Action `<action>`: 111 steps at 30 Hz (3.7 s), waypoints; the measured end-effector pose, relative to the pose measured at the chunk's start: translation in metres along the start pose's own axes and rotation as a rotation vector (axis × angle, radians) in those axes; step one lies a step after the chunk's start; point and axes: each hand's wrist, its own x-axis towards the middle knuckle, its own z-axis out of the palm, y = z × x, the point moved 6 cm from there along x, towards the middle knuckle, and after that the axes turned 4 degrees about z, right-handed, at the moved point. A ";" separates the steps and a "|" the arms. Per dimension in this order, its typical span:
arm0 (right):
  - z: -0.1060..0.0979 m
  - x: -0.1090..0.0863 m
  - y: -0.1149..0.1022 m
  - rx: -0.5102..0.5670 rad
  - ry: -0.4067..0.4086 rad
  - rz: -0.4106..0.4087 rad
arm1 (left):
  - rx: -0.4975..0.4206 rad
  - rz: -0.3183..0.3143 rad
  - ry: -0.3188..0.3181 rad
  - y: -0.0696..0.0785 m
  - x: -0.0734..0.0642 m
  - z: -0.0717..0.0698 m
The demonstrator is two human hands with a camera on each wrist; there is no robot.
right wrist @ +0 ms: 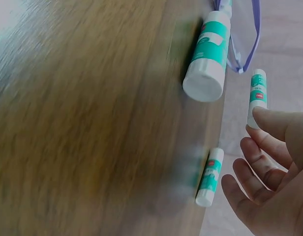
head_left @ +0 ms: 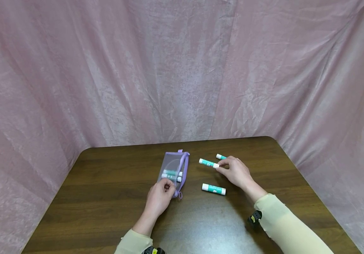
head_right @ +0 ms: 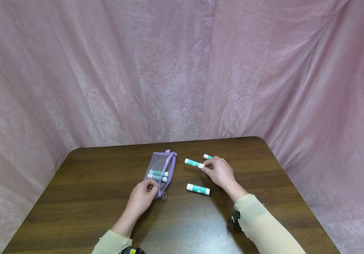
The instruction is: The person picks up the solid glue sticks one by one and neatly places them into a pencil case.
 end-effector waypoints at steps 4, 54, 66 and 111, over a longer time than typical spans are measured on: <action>0.006 0.003 -0.007 -0.010 -0.015 -0.018 | -0.003 -0.018 -0.008 -0.001 0.000 0.001; 0.062 0.033 -0.070 -0.114 -0.119 -0.128 | 0.003 -0.011 -0.012 -0.002 0.000 0.000; 0.071 0.038 -0.078 -0.119 -0.138 -0.109 | 0.011 -0.008 -0.007 -0.003 0.001 0.000; 0.091 0.044 -0.102 -0.124 -0.176 -0.175 | -0.005 -0.002 -0.020 -0.002 -0.001 -0.001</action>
